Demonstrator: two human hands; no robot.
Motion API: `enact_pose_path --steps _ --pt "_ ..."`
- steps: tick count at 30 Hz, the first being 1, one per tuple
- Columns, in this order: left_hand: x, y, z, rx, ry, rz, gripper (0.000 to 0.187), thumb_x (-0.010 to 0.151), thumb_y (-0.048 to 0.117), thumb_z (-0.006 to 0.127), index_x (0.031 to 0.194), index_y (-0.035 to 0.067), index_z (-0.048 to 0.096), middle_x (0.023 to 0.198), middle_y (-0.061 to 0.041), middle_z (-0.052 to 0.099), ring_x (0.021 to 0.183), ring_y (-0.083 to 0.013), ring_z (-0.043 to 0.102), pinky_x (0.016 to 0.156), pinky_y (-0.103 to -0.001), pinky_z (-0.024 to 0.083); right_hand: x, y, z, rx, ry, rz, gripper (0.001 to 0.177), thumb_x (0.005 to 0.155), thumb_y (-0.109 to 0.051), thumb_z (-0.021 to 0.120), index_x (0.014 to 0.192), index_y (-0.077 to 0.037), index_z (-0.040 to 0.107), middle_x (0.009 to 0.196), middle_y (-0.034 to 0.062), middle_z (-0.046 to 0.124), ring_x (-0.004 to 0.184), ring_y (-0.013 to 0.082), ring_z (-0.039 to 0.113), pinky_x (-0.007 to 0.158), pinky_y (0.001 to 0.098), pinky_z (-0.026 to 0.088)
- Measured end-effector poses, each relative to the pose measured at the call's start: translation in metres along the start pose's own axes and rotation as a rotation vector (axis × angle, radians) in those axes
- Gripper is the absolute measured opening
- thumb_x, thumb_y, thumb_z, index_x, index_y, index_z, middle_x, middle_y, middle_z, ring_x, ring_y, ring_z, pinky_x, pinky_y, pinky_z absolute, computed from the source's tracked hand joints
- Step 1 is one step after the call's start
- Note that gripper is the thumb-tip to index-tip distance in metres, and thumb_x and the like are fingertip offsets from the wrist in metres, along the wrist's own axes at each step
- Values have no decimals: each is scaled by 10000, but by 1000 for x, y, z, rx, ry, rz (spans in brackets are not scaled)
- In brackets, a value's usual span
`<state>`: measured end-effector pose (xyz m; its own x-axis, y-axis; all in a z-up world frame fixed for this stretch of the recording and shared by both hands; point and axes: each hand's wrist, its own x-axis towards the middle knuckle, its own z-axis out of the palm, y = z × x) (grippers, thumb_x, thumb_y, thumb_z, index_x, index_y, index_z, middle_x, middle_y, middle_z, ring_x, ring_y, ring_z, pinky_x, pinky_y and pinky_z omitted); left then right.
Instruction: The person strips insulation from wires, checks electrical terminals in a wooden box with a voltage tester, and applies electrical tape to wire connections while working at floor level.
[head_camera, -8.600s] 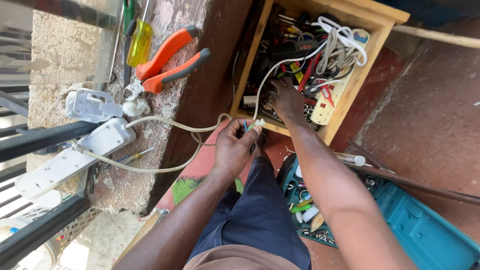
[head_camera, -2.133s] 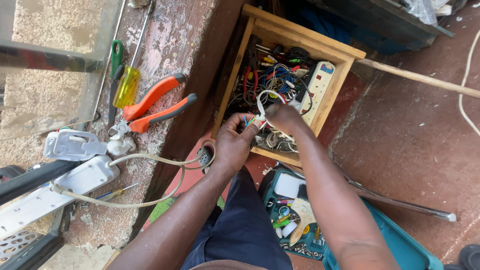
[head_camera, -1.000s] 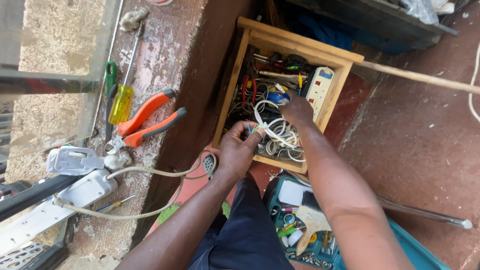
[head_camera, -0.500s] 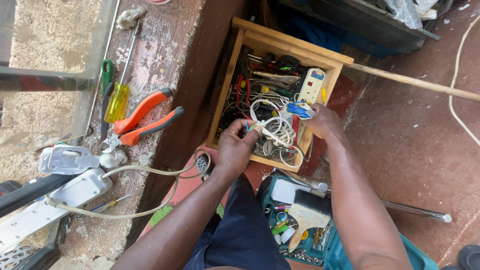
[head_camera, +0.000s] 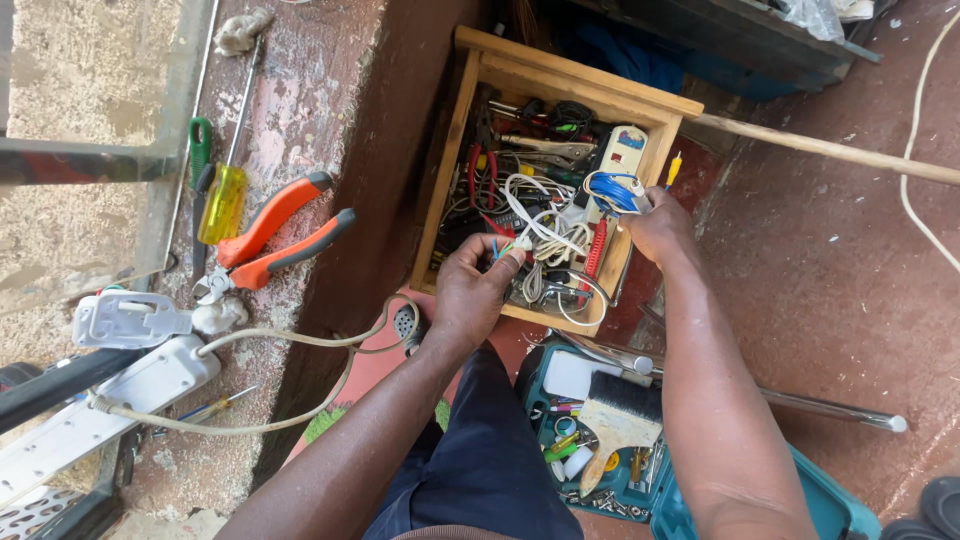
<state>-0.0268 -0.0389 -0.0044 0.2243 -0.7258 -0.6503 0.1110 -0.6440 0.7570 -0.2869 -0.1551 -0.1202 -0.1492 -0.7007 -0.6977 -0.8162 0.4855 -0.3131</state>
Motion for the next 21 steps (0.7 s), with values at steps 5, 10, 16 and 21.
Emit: enact_pose_path --steps 5,10,16,21 --pt "1 6 -1 -29 6 -15 139 935 180 742 1004 61 719 794 56 627 701 -31 522 653 -217 477 -4 -30 -9 -63 46 -72 542 841 -210 787 1351 -115 630 1185 164 727 1040 279 702 900 397 537" --pt "2 13 -4 35 9 -64 151 946 215 732 1016 83 713 786 61 596 692 -33 507 649 -226 482 -10 -82 -4 -129 -87 57 604 874 -115 696 1452 -221 555 1161 125 744 939 261 756 807 410 602" --pt "2 14 -4 6 34 -61 153 944 211 733 1017 78 713 789 57 599 696 -33 507 650 -229 477 -10 -95 33 -224 26 -285 561 812 -72 767 1345 -148 608 1139 93 765 981 267 716 856 416 550" --pt "5 14 -2 -40 41 -34 150 935 193 733 1020 72 706 812 56 641 721 -25 543 675 -219 494 -22 -83 82 -257 80 -560 424 857 -73 743 1266 -127 649 1161 162 716 895 321 750 746 444 597"
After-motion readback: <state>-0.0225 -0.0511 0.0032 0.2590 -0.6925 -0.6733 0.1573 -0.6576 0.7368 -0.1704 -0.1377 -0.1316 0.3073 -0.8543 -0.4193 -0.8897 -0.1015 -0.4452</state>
